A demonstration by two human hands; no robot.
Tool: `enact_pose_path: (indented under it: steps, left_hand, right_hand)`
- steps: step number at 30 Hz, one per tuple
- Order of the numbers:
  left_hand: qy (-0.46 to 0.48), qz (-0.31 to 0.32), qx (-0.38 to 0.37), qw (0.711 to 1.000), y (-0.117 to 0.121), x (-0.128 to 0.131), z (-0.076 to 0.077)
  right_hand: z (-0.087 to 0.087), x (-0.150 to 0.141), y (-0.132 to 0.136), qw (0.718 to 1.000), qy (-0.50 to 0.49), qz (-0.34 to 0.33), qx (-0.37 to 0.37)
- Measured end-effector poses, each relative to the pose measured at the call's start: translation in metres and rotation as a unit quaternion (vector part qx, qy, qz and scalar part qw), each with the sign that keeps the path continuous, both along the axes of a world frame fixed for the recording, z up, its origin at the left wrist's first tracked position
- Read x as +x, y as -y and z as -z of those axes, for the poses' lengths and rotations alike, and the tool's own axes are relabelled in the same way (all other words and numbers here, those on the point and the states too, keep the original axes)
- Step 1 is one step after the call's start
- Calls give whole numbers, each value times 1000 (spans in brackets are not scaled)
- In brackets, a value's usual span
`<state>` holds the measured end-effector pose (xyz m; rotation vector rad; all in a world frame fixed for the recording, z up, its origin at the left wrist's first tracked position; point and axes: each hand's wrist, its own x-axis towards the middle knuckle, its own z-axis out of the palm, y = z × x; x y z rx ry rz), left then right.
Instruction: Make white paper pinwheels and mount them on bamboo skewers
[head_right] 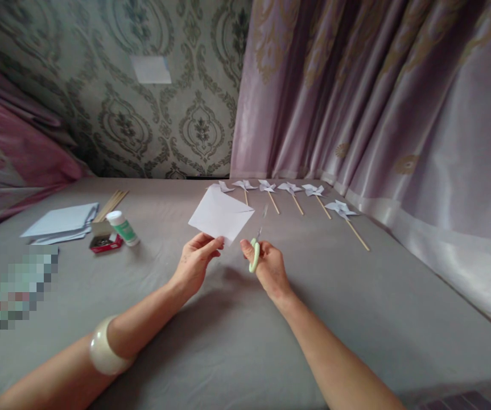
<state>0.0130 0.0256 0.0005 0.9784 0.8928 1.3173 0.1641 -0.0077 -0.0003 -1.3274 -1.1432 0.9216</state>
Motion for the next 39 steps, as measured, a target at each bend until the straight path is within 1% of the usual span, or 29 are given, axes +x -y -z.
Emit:
enact_pose_path:
  steps: [3, 5, 7, 10, 15, 24, 29, 39]
  left_hand:
    - [9, -17, 5, 1000, -6, -5, -5]
    - [14, -24, 7, 1000, -8, -7, -9]
    - [14, -28, 10, 999, -8, -9, -14]
    - [17, -31, 17, 999, -7, -10, -19]
    - [32, -22, 8, 999, -3, -7, -22]
    - [46, -7, -17, 999, 4, -1, -27]
    - [48, -7, -19, 999, 5, -1, -27]
    - [58, -11, -20, 998, 7, 1, -26]
  right_hand:
    - [-6, 1, 4, 992, 55, -101, -46]
    - [-7, -1, 7, 983, 79, -155, -53]
    - [-7, -3, 9, 976, 100, -188, -47]
    - [-5, -5, 11, 967, 135, -212, -36]
    - [-8, -6, 14, 958, 163, -230, -50]
    - [-9, -6, 15, 962, 151, -221, -50]
    - [-7, -6, 15, 964, 144, -219, -49]
    - [-9, -7, 16, 966, 145, -206, -54]
